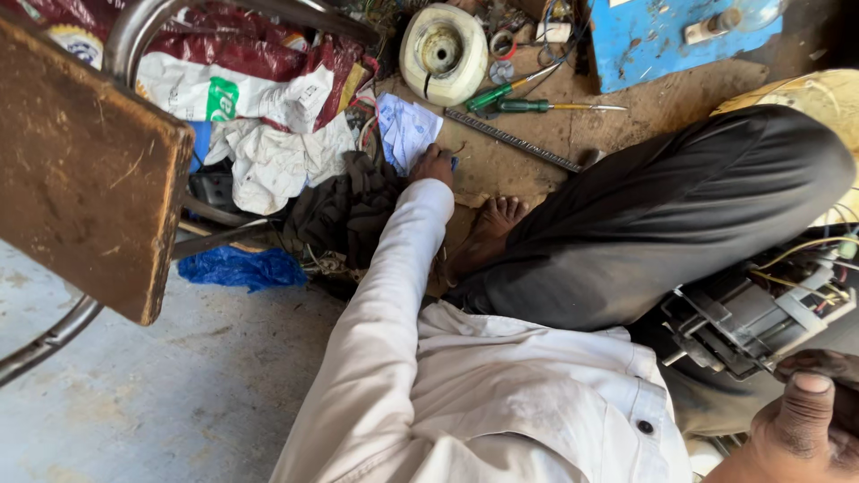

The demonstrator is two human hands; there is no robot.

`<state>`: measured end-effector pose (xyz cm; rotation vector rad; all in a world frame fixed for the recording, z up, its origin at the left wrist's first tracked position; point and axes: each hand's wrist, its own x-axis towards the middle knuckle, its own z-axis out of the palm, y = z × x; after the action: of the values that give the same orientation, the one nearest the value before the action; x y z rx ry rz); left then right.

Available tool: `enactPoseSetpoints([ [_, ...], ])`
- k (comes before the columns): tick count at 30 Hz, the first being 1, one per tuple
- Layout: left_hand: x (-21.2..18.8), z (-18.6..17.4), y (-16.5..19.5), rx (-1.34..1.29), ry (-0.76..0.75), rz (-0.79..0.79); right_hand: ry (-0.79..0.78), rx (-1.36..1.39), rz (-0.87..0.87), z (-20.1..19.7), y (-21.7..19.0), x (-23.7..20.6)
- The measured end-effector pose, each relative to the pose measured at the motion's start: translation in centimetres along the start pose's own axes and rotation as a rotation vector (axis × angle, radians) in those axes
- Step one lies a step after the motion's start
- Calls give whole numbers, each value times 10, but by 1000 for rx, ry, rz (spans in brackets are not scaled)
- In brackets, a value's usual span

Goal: The person sits on the ground with an electric motor on their lap and reassembles it, routing and connecting wires, cutting wire insulation with scissors, and tightening components with pliers and a screwdriver before setting the motor down on the floor.

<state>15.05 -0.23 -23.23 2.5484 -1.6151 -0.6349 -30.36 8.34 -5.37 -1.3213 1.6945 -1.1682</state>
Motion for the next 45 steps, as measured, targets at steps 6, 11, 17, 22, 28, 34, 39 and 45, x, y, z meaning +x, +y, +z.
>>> enactPoseSetpoints([
  [6, 26, 1, 4, 177, -143, -45, -2, -6, 5, 2, -7, -5],
  [11, 23, -5, -20, -173, -15, -185, -30, 83, -2, -20, 34, 4],
  [17, 1, -32, -52, -535, 187, -375, -75, 336, -6, -60, 116, 28],
  [22, -6, -28, -30, 84, 66, 233, -36, 310, 57, -60, 121, 19],
  [28, 15, 2, -9, 178, -54, 209, 26, 172, 39, -42, 65, -11],
  [34, 21, -22, -14, -861, -54, -119, 14, 241, -29, -10, 8, -1],
  [39, -13, -70, -18, -1285, -46, 109, -178, 134, -91, 53, -82, 7],
  [45, -55, -147, -19, -1398, -221, 203, -638, -164, -484, 146, -146, 40],
])
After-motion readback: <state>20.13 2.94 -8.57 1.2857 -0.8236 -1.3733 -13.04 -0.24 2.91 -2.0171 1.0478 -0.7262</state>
